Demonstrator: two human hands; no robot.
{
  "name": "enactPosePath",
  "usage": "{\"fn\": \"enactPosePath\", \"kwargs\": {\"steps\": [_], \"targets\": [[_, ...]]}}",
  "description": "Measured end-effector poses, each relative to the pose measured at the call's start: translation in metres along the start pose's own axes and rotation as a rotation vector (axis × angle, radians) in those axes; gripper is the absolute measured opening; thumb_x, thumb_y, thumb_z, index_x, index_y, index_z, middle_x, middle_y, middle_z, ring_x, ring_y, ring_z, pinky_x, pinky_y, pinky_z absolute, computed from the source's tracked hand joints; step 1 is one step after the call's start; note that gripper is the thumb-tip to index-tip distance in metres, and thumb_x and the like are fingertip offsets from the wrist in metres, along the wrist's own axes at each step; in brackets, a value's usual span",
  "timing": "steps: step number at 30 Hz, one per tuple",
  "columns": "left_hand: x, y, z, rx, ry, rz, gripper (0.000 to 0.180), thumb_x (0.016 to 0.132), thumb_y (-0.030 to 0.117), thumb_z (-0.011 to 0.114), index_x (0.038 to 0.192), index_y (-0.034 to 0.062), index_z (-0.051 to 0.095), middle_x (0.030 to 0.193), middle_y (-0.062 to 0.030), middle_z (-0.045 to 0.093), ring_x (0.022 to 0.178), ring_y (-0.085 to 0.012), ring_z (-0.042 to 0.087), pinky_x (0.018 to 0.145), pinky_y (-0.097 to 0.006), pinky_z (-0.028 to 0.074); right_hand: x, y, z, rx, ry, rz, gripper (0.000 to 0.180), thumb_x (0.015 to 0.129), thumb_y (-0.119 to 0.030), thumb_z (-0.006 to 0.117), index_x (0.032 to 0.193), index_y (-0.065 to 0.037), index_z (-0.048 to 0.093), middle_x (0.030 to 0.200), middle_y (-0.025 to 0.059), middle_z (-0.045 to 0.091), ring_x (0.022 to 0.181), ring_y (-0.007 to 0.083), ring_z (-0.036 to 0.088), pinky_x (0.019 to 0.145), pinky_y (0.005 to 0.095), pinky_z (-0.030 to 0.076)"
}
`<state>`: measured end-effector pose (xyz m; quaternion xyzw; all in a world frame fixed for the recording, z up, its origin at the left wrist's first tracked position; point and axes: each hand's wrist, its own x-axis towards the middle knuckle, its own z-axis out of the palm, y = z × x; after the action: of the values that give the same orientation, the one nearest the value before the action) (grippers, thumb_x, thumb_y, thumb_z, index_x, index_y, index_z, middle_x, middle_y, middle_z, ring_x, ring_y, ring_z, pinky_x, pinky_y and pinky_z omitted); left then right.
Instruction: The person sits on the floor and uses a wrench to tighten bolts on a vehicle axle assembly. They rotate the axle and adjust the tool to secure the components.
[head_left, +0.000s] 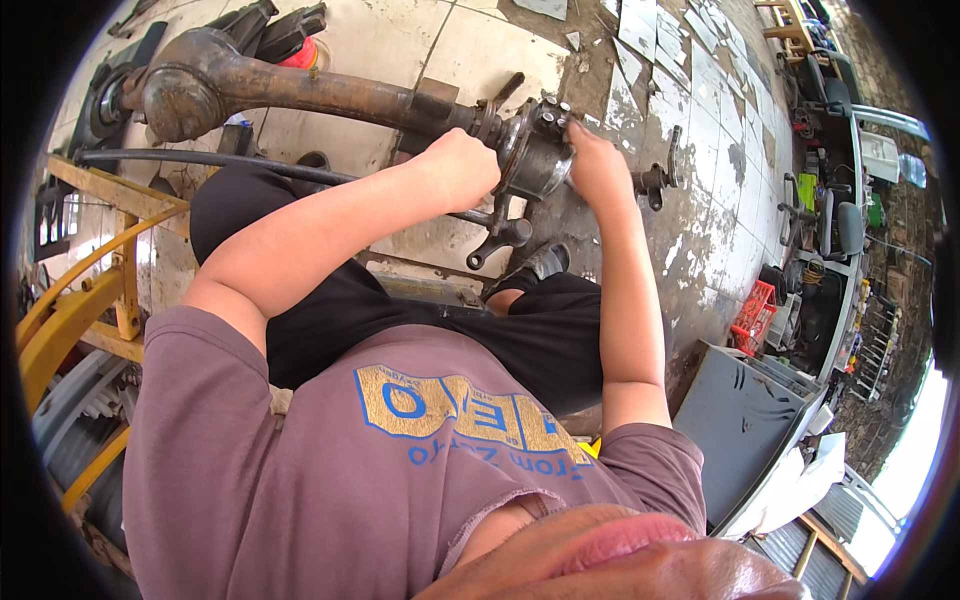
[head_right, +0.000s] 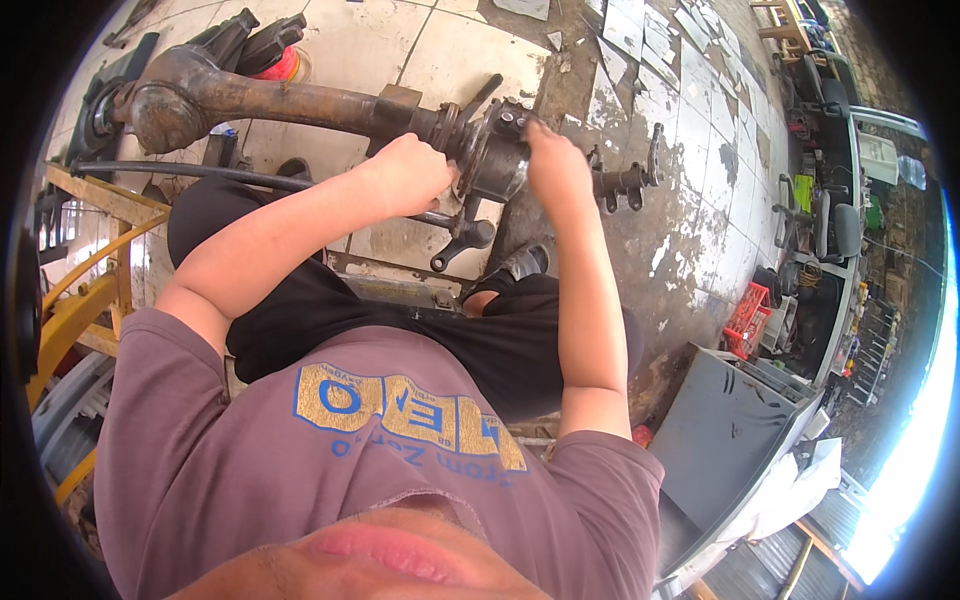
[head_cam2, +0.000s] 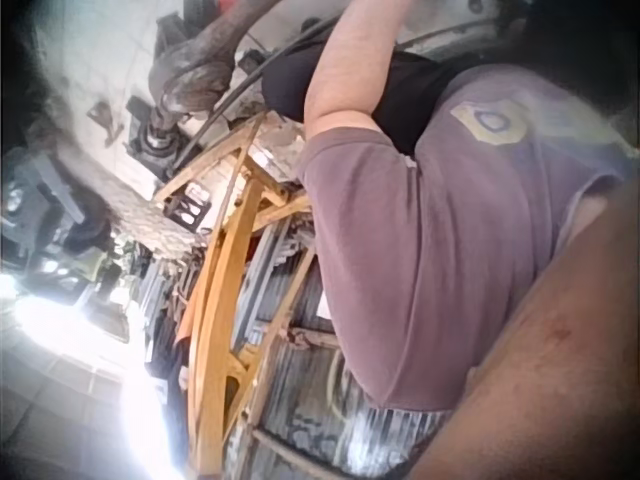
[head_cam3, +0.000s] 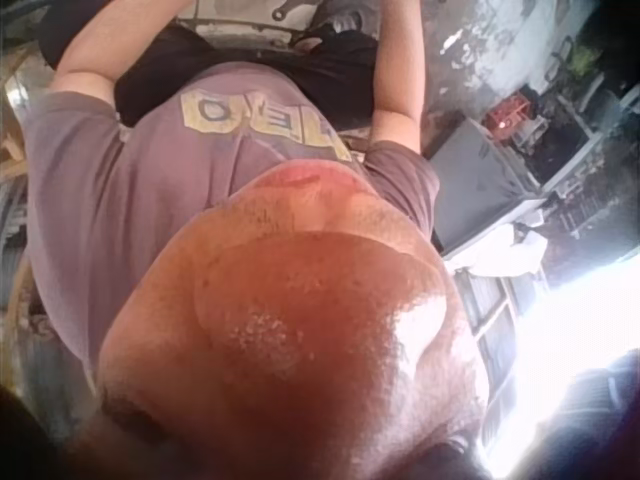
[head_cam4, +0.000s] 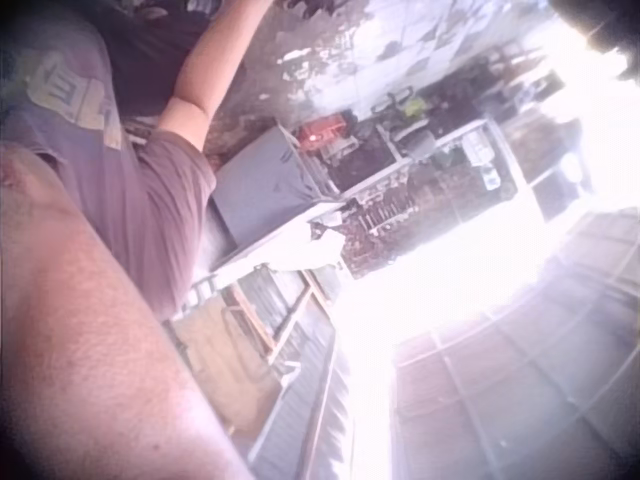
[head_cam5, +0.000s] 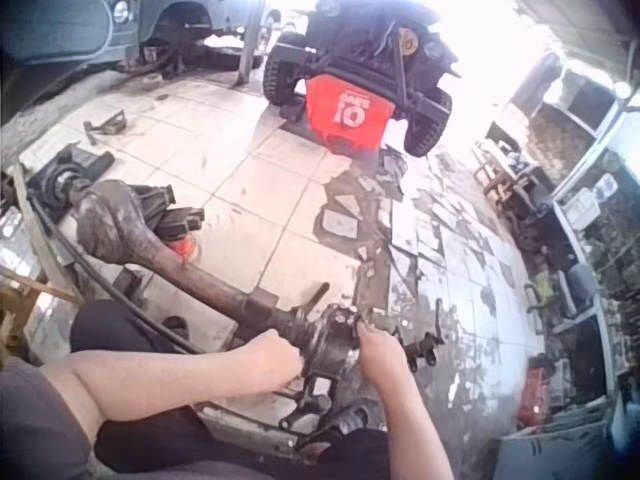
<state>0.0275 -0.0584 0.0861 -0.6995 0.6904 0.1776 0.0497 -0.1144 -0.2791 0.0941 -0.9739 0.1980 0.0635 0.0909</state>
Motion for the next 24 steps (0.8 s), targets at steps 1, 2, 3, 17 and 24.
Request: {"fn": "enactPosePath", "kwargs": {"steps": [1,2,3,17,24], "targets": [[-0.001,0.001,-0.001,0.006,-0.008,-0.004,0.027,0.089,0.032,0.081,0.101,0.0072,0.080,0.090,-0.0110,0.082,0.091,-0.0300,0.081,0.081,-0.044,0.061,0.003,0.008,-0.002,-0.072,-0.089,0.092,0.055,0.095,-0.002,0.052,0.148,-0.010,0.067,0.153,0.0142,0.065,0.128,0.0384,0.068,0.111,0.0471,0.055],[-0.003,0.000,-0.003,0.014,-0.017,-0.011,0.026,0.089,0.031,0.081,0.099,0.0072,0.081,0.090,-0.0111,0.082,0.090,-0.0300,0.081,0.080,-0.044,0.062,0.005,0.013,-0.006,-0.142,-0.176,0.182,0.055,0.096,-0.002,0.052,0.148,-0.010,0.067,0.153,0.0129,0.066,0.129,0.0385,0.068,0.111,0.0468,0.054],[-0.004,0.000,-0.005,0.006,-0.002,-0.006,0.026,0.089,0.031,0.081,0.097,0.0071,0.081,0.090,-0.0113,0.082,0.090,-0.0301,0.081,0.080,-0.044,0.062,0.001,0.019,-0.002,-0.032,0.014,0.119,0.054,0.096,-0.002,0.052,0.146,-0.012,0.070,0.149,0.0144,0.068,0.129,0.0386,0.068,0.110,0.0463,0.055],[-0.004,-0.001,-0.005,-0.012,-0.030,-0.014,0.038,0.091,0.035,0.083,0.115,0.0052,0.079,0.093,-0.0128,0.082,0.093,-0.0315,0.081,0.082,-0.045,0.063,-0.003,0.040,0.049,0.021,0.106,0.004,0.052,0.093,-0.001,0.055,0.142,-0.007,0.070,0.122,0.0273,0.076,0.115,0.0461,0.072,0.102,0.0541,0.057],[-0.010,-0.001,-0.015,-0.023,-0.031,-0.032,0.038,0.092,0.035,0.082,0.115,0.0048,0.079,0.093,-0.0132,0.082,0.095,-0.0317,0.081,0.084,-0.044,0.063,0.003,0.010,0.030,-0.113,-0.104,0.124,0.033,0.099,-0.005,0.052,0.127,0.004,0.066,0.128,0.0258,0.076,0.114,0.0452,0.074,0.099,0.0558,0.060]]}}
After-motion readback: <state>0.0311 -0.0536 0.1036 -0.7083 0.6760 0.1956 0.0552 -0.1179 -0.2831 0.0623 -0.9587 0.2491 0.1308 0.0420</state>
